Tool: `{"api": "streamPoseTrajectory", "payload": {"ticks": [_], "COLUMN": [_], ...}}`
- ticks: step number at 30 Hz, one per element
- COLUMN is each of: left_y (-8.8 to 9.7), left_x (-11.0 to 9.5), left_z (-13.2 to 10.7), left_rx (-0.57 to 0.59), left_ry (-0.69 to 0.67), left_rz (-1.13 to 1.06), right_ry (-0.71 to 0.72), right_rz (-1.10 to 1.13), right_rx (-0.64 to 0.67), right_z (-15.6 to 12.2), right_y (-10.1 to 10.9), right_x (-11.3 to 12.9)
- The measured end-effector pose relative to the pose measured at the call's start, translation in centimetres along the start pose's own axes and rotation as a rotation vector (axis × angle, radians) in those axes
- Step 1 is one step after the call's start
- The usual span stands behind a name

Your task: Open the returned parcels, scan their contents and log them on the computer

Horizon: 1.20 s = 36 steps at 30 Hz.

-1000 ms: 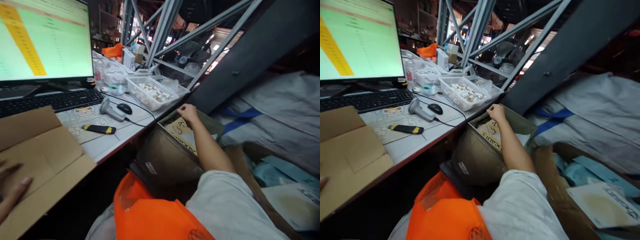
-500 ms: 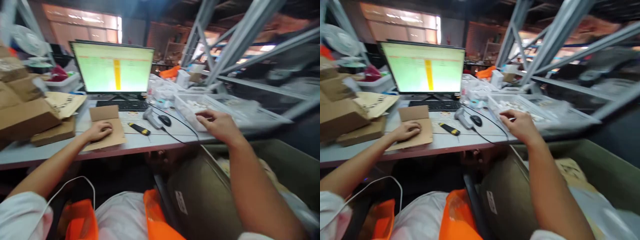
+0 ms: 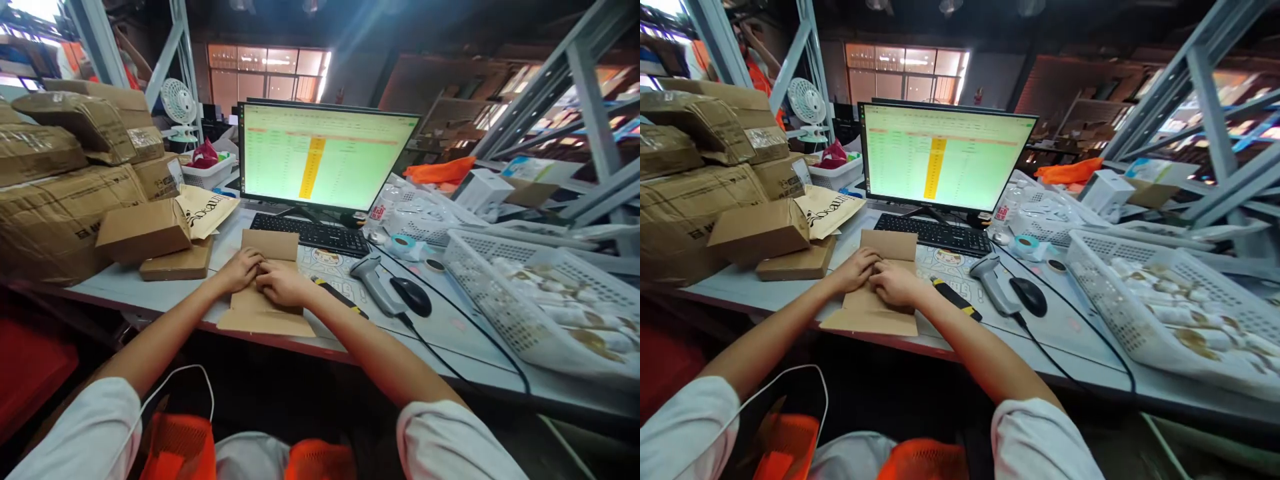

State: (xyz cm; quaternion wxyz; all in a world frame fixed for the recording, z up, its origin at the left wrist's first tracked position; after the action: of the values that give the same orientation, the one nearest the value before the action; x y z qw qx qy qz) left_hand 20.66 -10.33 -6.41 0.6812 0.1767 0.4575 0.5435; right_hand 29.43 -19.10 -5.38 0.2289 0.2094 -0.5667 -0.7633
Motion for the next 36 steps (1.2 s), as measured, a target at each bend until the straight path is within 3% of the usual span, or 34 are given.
{"api": "streamPoseTrajectory", "payload": {"ticks": [4,8,11,14,16,18,22,27,31,36], "left_y": [-0.1,0.3,0.5,0.1,-0.2,-0.7,-1.7,-2.4,-2.5,-2.7], "left_x": [-0.3,-0.7,-1.6,-3.0,-3.6,-4.1,-4.6,-5.2,-5.8,-6.0], "left_z": [-0.1,0.0,-0.1,-0.2,-0.3,-0.3,0.0,0.3,0.7,1.5], "left_rx": [0.018,0.012,0.028,0.110,0.159,0.197,0.221,0.222,0.220,0.219], "left_ry": [-0.012,-0.048,-0.118,-0.187,-0.194,-0.191,-0.190,-0.247,-0.278,-0.305], "left_rz": [0.030,0.041,0.011,-0.045,-0.072,-0.078,-0.051,-0.053,0.026,0.081], "right_ry": [0.084,0.101,-0.082,-0.408,-0.634,-0.761,-0.647,-0.543,-0.664,-0.890], "right_rz": [-0.081,-0.158,-0.144,-0.074,0.035,0.173,0.243,0.253,0.134,0.039], "right_rx": [0.064,0.075,-0.020,-0.146,-0.160,-0.189,-0.253,-0.047,-0.054,-0.277], "right_z": [-0.3,-0.7,-2.3,-6.0,-8.8,-10.6,-9.3,-6.2,-6.5,-9.9], "right_y": [0.2,3.0,6.7,8.8,8.2,6.9,5.4,4.3,4.2,5.4], "right_x": [0.4,0.7,-0.5,-3.0,-4.5,-4.7,-1.3,2.9,3.4,2.1]}}
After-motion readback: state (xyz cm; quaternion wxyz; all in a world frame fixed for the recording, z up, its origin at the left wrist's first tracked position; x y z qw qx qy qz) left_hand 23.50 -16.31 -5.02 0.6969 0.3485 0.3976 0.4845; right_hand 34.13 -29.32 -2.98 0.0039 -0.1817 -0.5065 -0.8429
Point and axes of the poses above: each hand's wrist, its own z-axis towards the middle knuckle, its own y-axis out of the back of the hand, x = y × z, the point moved 6 cm from there along z, towards the middle knuckle, and after that the axes turned 9 degrees about -z, right-handed, at the moved point
